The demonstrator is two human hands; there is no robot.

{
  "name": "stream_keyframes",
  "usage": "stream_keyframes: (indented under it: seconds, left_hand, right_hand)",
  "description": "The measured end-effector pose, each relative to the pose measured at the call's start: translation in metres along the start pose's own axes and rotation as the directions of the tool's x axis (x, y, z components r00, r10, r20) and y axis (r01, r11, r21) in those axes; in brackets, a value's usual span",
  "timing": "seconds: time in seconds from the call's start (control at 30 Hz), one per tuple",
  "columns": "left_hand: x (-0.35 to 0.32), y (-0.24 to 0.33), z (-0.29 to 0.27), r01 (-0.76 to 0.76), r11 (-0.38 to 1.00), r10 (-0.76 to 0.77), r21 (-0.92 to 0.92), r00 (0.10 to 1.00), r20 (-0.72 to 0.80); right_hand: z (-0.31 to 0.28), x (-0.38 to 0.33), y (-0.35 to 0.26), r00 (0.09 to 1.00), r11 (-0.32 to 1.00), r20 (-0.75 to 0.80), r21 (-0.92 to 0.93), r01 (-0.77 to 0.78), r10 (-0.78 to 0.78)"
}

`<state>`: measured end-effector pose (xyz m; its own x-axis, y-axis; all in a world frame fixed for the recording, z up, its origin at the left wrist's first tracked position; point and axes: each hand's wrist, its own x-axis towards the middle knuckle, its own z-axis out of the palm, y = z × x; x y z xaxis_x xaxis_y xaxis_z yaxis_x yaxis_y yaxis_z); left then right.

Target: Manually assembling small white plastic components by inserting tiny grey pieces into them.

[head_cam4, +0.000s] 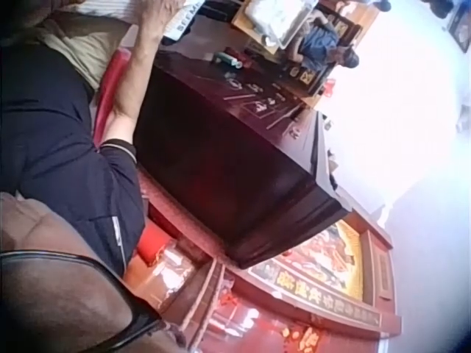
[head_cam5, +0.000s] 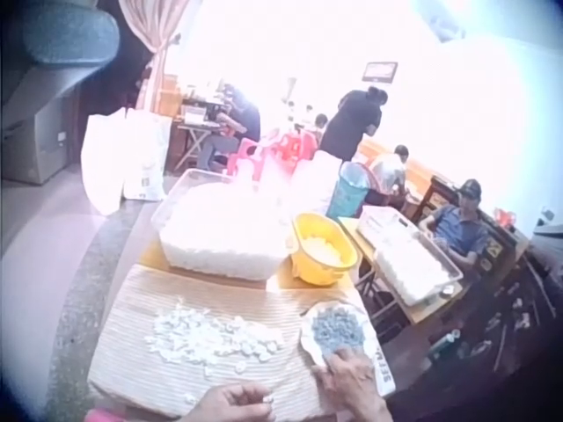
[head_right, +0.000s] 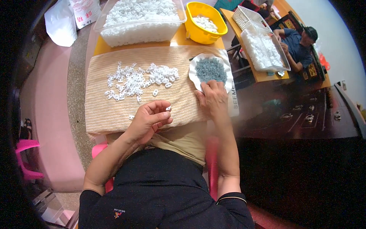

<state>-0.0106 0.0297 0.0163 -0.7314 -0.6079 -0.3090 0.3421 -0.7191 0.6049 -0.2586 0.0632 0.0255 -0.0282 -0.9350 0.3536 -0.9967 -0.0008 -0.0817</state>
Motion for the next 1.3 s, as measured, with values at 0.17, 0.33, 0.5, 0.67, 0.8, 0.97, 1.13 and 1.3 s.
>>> stream_keyframes:
  seconds: [0.17, 0.33, 0.5, 0.67, 0.8, 0.97, 1.13, 1.3]
  left_hand:
    - [0.002, -0.002, -0.002, -0.003, 1.0, 0.003, -0.014, 1.0, 0.006]
    - [0.001, -0.003, -0.002, 0.005, 1.0, -0.006, -0.025, 1.0, -0.021]
    - [0.002, -0.005, -0.003, 0.015, 1.0, -0.016, -0.027, 0.999, -0.037]
    - [0.002, -0.006, -0.004, 0.022, 1.0, -0.023, -0.014, 0.998, -0.051]
    - [0.002, -0.006, -0.004, 0.023, 1.0, -0.023, -0.007, 0.998, -0.054]
    - [0.002, -0.008, -0.003, 0.008, 1.0, -0.008, 0.003, 0.999, -0.043]
    - [0.004, -0.01, -0.004, 0.012, 1.0, -0.011, 0.011, 0.999, -0.052]
    - [0.003, -0.008, -0.002, 0.008, 1.0, -0.008, -0.008, 0.998, -0.069]
  right_hand:
    - [0.006, -0.002, 0.002, 0.998, 1.0, -0.059, 0.023, 0.01, -0.009]
    - [0.013, -0.005, -0.002, 0.991, 0.999, -0.134, 0.031, 0.032, -0.028]
    - [0.02, -0.006, -0.001, 0.976, 0.997, -0.212, 0.045, 0.068, -0.057]
    - [0.023, -0.005, -0.003, 0.961, 0.994, -0.269, 0.067, 0.089, -0.068]
    - [0.024, -0.005, -0.004, 0.958, 0.993, -0.279, 0.073, 0.095, -0.071]
    - [0.023, -0.006, -0.005, 0.96, 0.984, -0.281, 0.171, 0.045, 0.005]
    - [0.023, -0.008, -0.003, 0.952, 0.945, -0.283, 0.326, -0.016, 0.114]
    - [0.018, -0.006, -0.005, 0.936, 0.934, -0.312, 0.355, -0.047, 0.165]
